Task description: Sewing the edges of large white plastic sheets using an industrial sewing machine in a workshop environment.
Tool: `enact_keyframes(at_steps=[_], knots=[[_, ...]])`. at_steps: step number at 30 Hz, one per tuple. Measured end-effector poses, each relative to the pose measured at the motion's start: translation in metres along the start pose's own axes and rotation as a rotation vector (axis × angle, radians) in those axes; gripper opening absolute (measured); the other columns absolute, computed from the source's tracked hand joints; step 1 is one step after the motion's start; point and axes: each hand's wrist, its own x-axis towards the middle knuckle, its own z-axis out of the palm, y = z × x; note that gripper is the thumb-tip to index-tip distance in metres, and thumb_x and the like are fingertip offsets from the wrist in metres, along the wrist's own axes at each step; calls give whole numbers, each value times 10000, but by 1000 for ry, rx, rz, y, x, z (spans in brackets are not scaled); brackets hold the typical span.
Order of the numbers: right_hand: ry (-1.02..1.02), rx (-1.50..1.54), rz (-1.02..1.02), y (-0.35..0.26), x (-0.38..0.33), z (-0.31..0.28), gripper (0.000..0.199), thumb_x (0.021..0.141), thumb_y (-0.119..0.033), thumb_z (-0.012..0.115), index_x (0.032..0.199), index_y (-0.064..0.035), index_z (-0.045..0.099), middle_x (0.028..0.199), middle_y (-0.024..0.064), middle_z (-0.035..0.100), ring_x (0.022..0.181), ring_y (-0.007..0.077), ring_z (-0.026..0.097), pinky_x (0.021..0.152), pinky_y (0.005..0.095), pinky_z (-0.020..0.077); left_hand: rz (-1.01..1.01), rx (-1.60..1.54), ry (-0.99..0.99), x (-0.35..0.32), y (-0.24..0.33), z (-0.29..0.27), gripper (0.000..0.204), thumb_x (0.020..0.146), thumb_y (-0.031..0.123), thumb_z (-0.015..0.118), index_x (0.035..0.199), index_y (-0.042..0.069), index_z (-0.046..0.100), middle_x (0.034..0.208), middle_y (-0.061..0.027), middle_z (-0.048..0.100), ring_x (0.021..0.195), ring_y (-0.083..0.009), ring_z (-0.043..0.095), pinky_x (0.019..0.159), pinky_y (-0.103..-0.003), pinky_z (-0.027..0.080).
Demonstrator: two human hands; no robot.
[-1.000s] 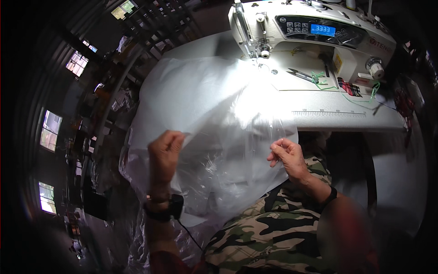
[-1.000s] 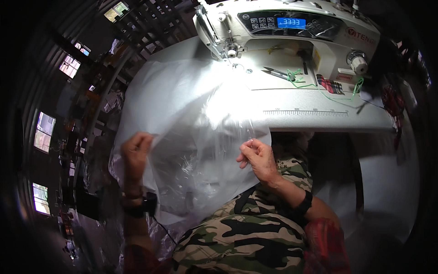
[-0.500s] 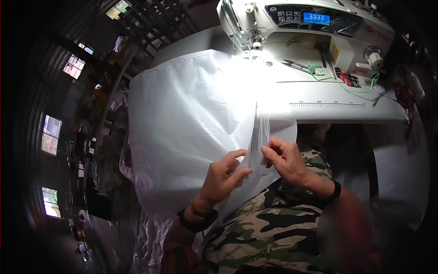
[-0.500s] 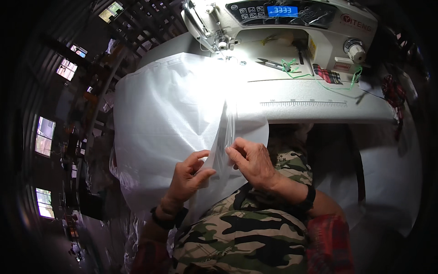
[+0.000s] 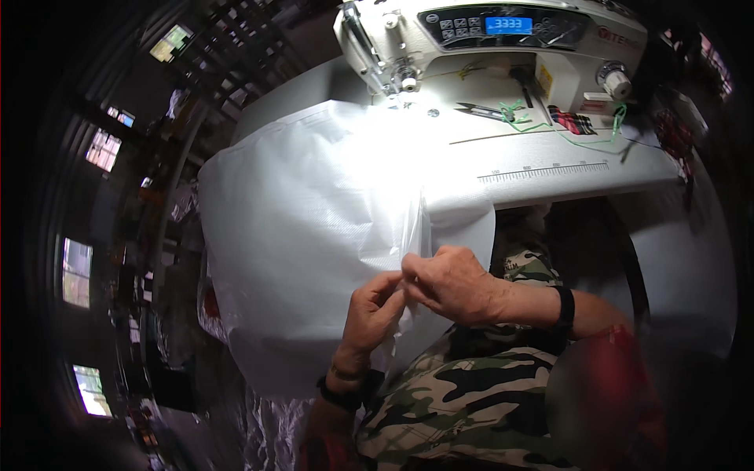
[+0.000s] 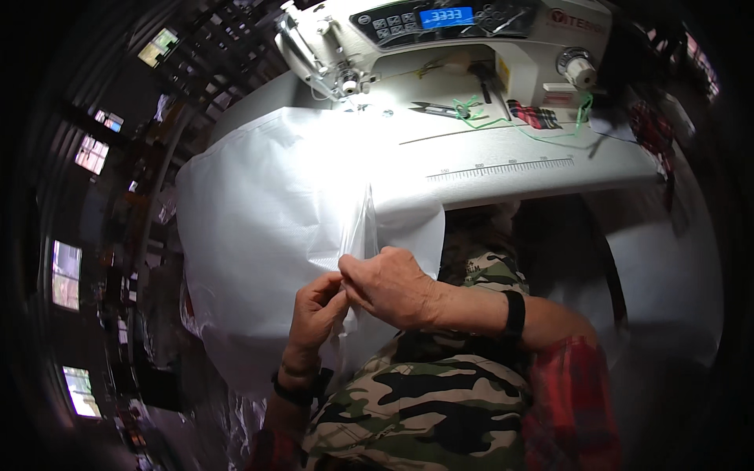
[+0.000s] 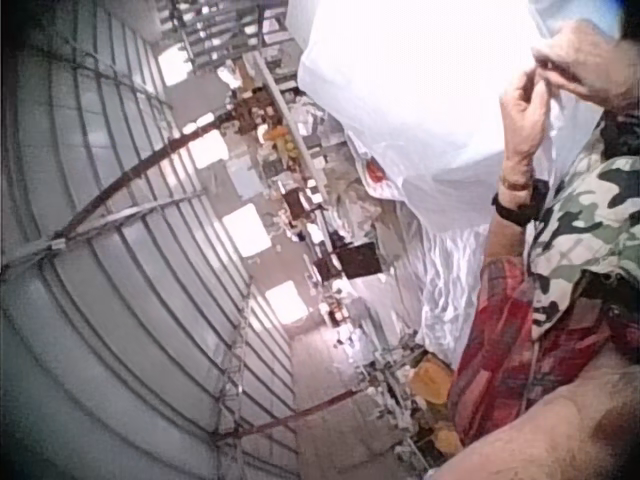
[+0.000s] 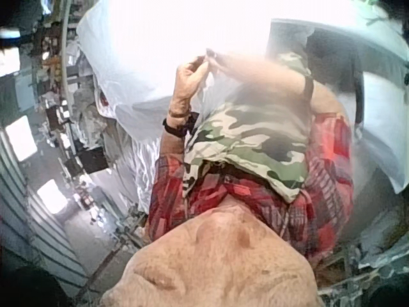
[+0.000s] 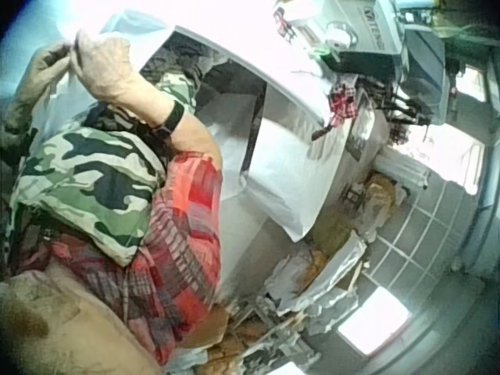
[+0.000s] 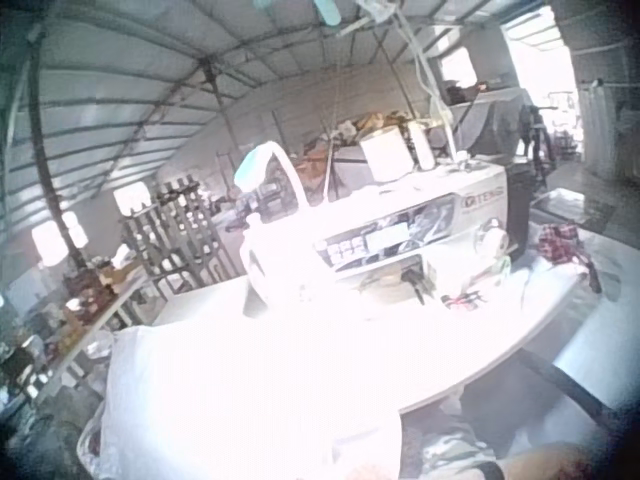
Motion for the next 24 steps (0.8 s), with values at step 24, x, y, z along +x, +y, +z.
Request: enact_keyframes(at_steps=[24], knots=[[164, -346, 126, 64, -76, -13, 114, 905, -174, 630, 893, -60, 622, 622, 83, 588, 511, 267, 577, 518, 359, 437, -176, -199, 135, 37, 3, -1, 154, 908, 116, 690, 799, 72, 589, 675, 84, 530, 593, 10, 423, 539, -158, 316]])
